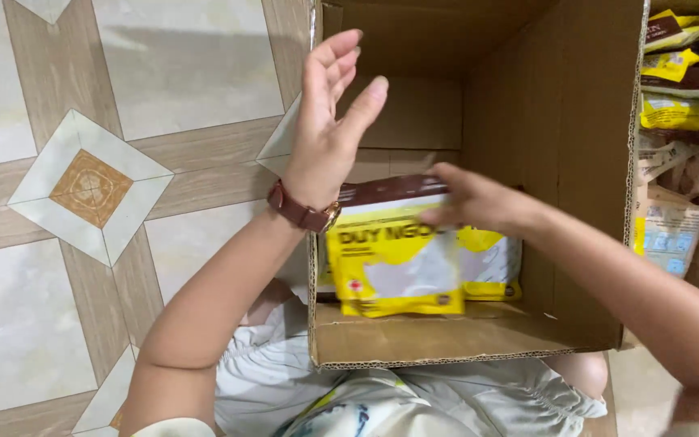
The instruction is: Sorting and packing face mask packets from a larger box into a smaller one.
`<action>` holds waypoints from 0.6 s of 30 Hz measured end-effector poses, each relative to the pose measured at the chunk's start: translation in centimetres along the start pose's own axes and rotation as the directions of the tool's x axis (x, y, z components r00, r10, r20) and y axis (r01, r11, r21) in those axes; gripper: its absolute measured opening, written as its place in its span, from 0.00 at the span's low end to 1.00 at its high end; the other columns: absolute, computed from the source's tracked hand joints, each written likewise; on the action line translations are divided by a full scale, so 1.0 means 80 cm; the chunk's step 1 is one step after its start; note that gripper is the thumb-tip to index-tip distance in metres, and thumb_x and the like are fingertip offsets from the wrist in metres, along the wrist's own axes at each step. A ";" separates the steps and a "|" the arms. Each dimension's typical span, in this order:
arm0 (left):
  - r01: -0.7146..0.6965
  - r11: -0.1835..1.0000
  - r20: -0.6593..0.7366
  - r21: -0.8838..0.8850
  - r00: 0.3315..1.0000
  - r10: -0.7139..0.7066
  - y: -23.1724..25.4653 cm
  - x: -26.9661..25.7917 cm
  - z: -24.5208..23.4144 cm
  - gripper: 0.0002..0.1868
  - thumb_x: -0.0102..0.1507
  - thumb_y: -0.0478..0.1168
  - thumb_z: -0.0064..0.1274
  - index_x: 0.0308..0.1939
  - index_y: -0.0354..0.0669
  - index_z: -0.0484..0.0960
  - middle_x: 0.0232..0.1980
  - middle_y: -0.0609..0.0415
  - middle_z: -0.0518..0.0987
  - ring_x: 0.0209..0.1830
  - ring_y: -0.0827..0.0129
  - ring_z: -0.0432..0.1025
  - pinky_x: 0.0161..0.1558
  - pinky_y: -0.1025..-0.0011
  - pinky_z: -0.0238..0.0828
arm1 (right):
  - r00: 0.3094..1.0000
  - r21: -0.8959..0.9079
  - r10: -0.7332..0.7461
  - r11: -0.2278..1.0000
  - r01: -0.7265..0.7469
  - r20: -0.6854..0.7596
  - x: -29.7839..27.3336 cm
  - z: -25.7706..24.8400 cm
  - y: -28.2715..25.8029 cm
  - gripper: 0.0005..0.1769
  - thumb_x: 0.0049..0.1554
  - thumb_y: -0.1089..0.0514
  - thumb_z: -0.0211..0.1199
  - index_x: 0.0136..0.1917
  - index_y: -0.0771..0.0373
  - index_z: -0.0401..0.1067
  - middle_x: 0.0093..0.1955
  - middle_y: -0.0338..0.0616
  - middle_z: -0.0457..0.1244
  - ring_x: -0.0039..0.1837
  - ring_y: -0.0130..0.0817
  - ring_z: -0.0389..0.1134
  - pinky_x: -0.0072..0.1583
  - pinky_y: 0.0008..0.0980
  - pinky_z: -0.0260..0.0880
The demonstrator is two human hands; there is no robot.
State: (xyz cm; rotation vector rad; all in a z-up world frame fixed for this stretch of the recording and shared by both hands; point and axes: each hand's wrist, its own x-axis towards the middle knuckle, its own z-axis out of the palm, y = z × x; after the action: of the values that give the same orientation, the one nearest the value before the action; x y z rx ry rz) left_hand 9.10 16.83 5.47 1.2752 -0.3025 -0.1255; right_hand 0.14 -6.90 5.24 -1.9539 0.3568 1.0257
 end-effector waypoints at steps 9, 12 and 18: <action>0.022 0.998 0.092 0.064 0.995 -0.028 0.004 -0.009 -0.004 0.28 0.73 0.42 0.56 0.73 0.41 0.63 0.77 0.48 0.64 0.82 0.57 0.59 0.83 0.58 0.54 | 0.978 -0.213 0.200 0.955 -0.208 -0.059 0.045 0.046 -0.008 0.45 0.51 0.46 0.73 0.72 0.64 0.53 0.51 0.52 0.68 0.45 0.42 0.76 0.49 0.37 0.77; 0.069 0.997 0.110 0.029 0.991 -0.072 0.004 -0.010 -0.002 0.29 0.72 0.42 0.56 0.73 0.42 0.61 0.78 0.49 0.63 0.82 0.58 0.57 0.80 0.58 0.58 | 0.973 -0.303 0.225 0.925 -0.230 -0.049 0.054 0.061 0.008 0.49 0.51 0.40 0.68 0.74 0.64 0.49 0.49 0.58 0.72 0.46 0.49 0.78 0.50 0.44 0.78; 0.069 0.995 0.126 0.069 0.989 -0.078 0.012 -0.010 -0.001 0.29 0.72 0.41 0.57 0.73 0.43 0.62 0.78 0.49 0.63 0.82 0.56 0.57 0.80 0.58 0.59 | 0.999 -0.626 0.006 0.779 -0.037 -0.052 0.050 0.035 0.021 0.59 0.54 0.28 0.63 0.80 0.62 0.37 0.50 0.72 0.66 0.56 0.63 0.69 0.59 0.52 0.69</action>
State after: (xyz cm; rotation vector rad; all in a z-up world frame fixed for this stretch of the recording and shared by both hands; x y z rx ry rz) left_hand 8.31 17.35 6.26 1.3450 -0.3727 -0.2634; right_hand 0.22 -5.07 0.41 -2.5789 0.0505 1.2196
